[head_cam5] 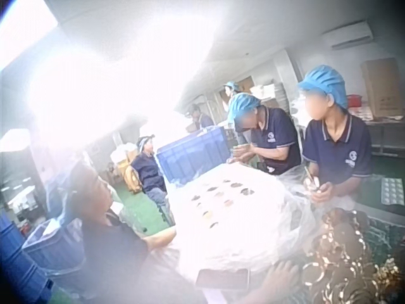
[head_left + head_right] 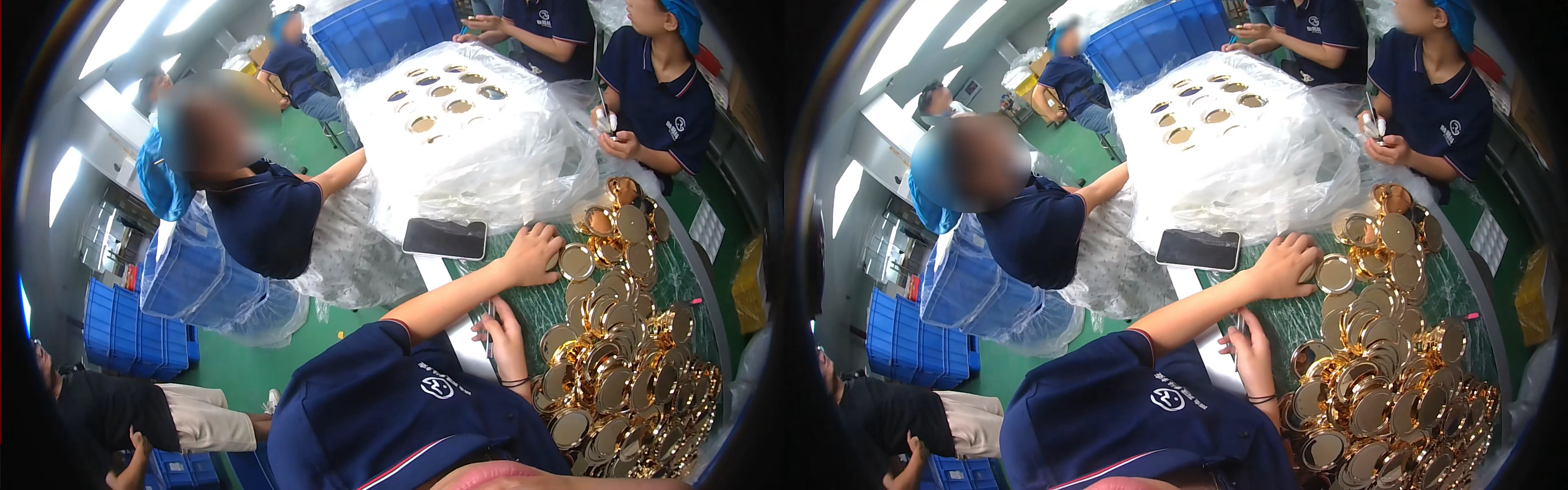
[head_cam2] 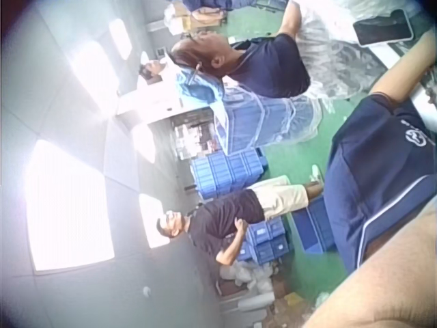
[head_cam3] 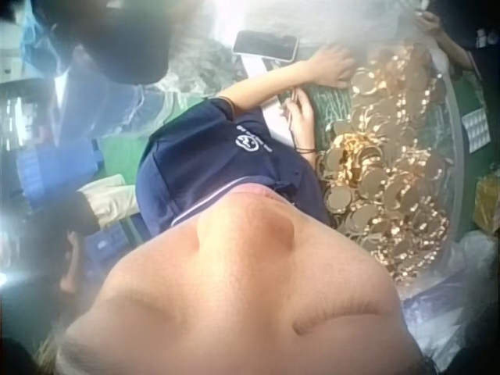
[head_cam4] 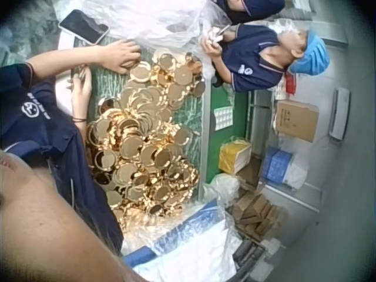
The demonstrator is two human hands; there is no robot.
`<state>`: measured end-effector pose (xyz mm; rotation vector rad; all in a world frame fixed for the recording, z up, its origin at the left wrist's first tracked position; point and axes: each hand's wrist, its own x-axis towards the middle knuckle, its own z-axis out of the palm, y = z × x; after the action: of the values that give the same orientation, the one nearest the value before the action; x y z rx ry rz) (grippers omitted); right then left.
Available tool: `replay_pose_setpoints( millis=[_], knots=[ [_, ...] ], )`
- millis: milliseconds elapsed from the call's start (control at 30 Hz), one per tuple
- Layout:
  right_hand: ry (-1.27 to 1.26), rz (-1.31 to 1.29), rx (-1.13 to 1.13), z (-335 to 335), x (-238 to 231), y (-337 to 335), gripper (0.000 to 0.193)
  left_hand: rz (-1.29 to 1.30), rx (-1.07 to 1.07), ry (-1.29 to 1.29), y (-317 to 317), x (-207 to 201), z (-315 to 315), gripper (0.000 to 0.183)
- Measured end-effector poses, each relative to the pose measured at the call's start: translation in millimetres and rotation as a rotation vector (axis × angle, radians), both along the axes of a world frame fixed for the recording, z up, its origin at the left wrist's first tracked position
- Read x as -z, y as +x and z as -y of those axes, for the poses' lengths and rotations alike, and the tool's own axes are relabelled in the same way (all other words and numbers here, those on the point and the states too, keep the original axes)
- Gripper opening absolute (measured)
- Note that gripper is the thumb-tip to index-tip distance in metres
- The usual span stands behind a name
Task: The person trims excess material from the edges of gold compact cases using a small hand tool and fits the case parts together by hand.
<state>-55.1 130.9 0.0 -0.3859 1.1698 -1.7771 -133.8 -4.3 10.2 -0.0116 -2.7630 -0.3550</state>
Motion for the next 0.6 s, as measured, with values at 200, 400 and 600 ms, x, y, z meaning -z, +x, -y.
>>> replay_pose_setpoints(
  millis=[200,400,600],
  knots=[
    [0.018,0.038,-0.004,-0.5,-5.3,-0.1,0.044,-0.021,-0.03,0.007,-2.6,3.8,-2.2,0.048],
    [0.017,0.05,0.002,-0.2,-4.3,1.2,0.044,-0.032,-0.048,-0.018,-4.0,5.5,-3.1,0.042],
    [0.02,0.065,0.014,-0.4,-6.2,1.2,0.043,-0.032,-0.06,-0.019,-3.6,5.3,-4.0,0.041]
  ],
)
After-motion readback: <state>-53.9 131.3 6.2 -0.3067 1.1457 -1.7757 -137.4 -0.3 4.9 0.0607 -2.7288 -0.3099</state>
